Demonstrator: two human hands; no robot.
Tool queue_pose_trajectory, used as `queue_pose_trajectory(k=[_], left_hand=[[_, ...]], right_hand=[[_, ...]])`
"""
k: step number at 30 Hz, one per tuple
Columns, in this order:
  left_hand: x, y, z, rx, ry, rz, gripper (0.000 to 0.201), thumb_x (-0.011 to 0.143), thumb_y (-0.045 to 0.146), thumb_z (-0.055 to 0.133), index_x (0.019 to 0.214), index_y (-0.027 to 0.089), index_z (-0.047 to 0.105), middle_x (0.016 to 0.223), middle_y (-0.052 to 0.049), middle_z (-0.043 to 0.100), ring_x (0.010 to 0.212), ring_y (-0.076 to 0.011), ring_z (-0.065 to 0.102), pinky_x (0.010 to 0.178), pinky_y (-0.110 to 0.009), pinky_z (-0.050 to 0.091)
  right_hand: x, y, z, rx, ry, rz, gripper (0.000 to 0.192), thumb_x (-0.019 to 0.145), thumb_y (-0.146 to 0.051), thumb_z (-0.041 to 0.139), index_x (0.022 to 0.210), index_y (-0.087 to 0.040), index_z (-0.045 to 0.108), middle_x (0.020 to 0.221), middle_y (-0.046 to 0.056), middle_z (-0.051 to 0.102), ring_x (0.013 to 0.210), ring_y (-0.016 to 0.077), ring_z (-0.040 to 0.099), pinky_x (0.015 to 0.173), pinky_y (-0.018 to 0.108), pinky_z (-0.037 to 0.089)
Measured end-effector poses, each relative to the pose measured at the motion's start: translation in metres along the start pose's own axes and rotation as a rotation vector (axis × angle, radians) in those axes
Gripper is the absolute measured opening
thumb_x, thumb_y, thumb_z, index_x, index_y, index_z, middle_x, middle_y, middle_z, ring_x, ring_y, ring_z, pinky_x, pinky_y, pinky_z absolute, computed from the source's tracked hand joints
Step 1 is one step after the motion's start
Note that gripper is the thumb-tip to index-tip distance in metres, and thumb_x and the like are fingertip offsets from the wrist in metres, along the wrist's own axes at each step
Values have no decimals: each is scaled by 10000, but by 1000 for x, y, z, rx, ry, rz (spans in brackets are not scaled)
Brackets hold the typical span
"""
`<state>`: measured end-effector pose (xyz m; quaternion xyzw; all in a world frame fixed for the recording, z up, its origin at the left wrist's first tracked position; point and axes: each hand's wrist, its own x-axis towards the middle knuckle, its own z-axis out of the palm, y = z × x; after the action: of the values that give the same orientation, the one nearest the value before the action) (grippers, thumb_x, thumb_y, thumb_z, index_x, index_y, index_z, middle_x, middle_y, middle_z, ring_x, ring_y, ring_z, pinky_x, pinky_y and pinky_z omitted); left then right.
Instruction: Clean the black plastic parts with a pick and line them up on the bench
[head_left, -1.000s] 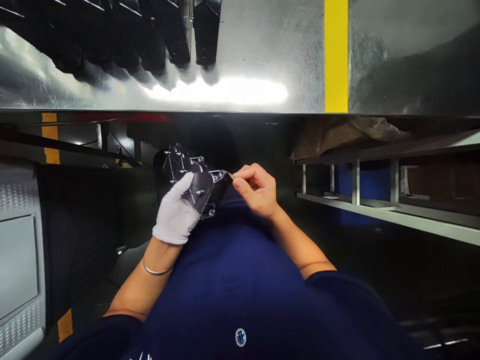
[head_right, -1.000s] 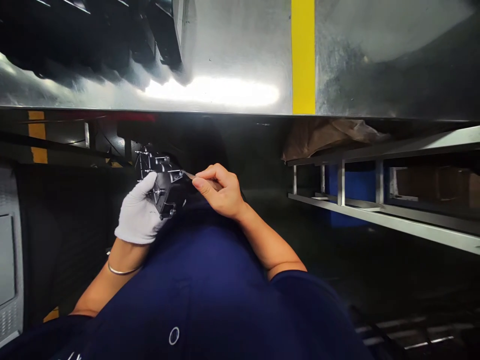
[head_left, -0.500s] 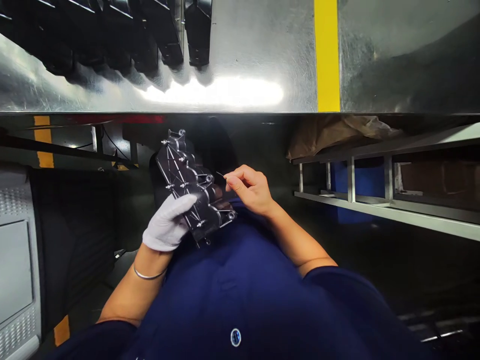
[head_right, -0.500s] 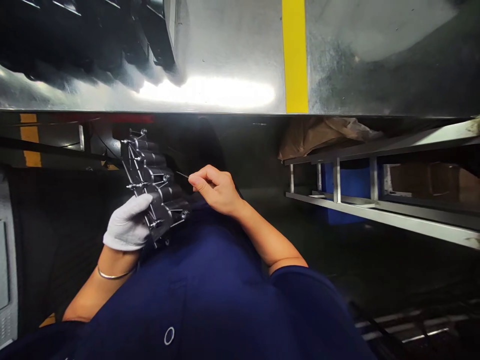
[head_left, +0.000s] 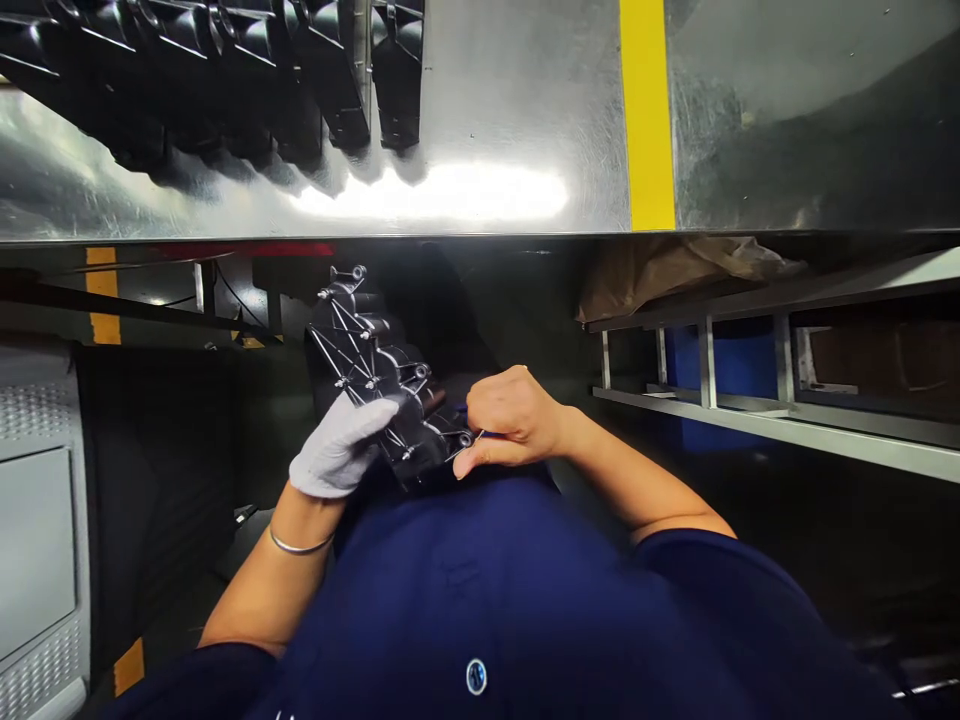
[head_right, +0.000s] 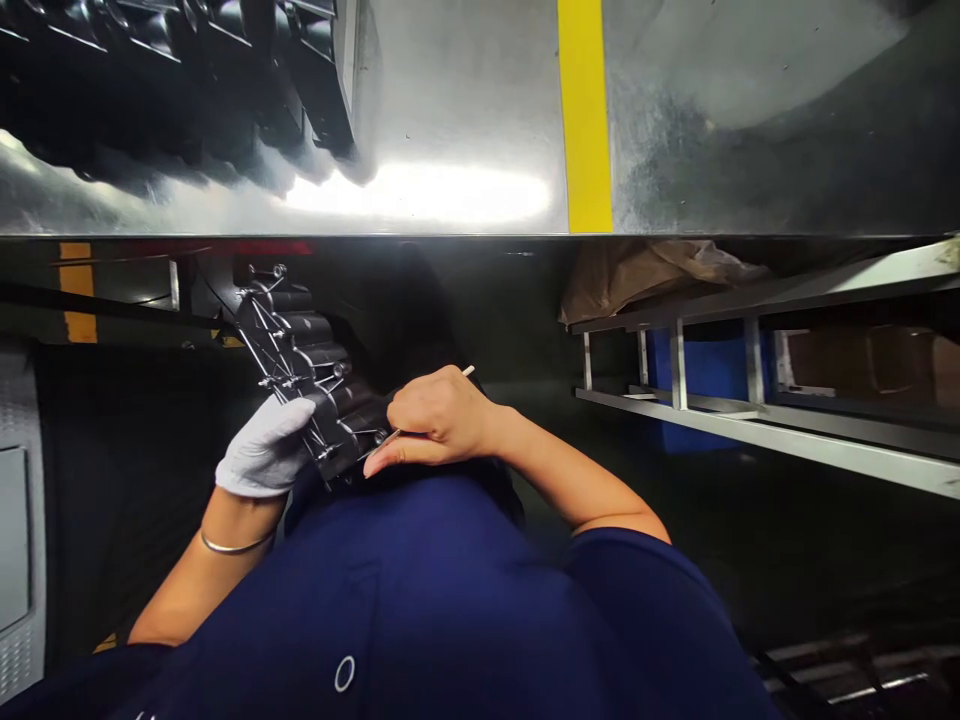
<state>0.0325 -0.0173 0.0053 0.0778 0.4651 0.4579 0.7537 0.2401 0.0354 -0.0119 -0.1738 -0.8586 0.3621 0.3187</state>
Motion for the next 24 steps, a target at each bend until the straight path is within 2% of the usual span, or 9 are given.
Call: queue_pose_trajectory(k=[4, 7, 9, 14, 19, 24], left_hand=[[3, -5, -1, -42, 57, -43, 291, 633, 163, 795, 913, 149, 719, 847, -61, 753, 870, -261, 721, 831, -346, 593], [6, -6, 5, -71, 162, -55, 143, 701, 140, 737, 843, 143, 719, 826, -38, 757, 749, -184, 722, 742, -249, 604], [7, -7, 10, -120, 222, -65, 95, 761, 121, 680, 847, 141, 715, 829, -30, 759, 710, -153, 717, 740, -225, 602], [8, -8, 20, -228, 284, -90, 146, 860, 104, 570, 918, 128, 702, 808, -33, 754, 703, -140, 718, 849, -267, 590], [9, -9, 27, -318, 338, -112, 238, 926, 107, 461, 950, 115, 698, 863, -48, 755, 756, -142, 720, 844, -269, 590], [10, -10, 30, -337, 325, -163, 266, 947, 143, 437, 956, 116, 701, 892, -48, 752, 772, -134, 714, 864, -265, 576]], right_hand=[[-1, 2, 1, -88, 153, -8, 459, 823, -588, 607, 612, -197, 492, 536, -38, 428, 500, 91, 383, 475, 247, 260], [-1, 4, 2, -165, 168, 30, 468, 858, -577, 566, 595, -197, 486, 542, -30, 430, 509, 98, 381, 482, 261, 235], [-1, 6, 2, -198, 179, 42, 467, 872, -550, 566, 579, -197, 475, 540, -28, 421, 512, 101, 375, 490, 267, 231], [0, 9, 2, -174, 215, 119, 446, 867, -595, 539, 660, -200, 524, 597, -11, 479, 555, 116, 402, 527, 270, 276], [0, 11, 0, -228, 152, 143, 501, 918, -542, 493, 558, -200, 431, 551, -25, 372, 520, 112, 324, 506, 286, 199], [1, 12, 2, -149, 284, 139, 435, 909, -540, 514, 634, -205, 479, 582, -18, 446, 541, 112, 387, 528, 263, 289]])
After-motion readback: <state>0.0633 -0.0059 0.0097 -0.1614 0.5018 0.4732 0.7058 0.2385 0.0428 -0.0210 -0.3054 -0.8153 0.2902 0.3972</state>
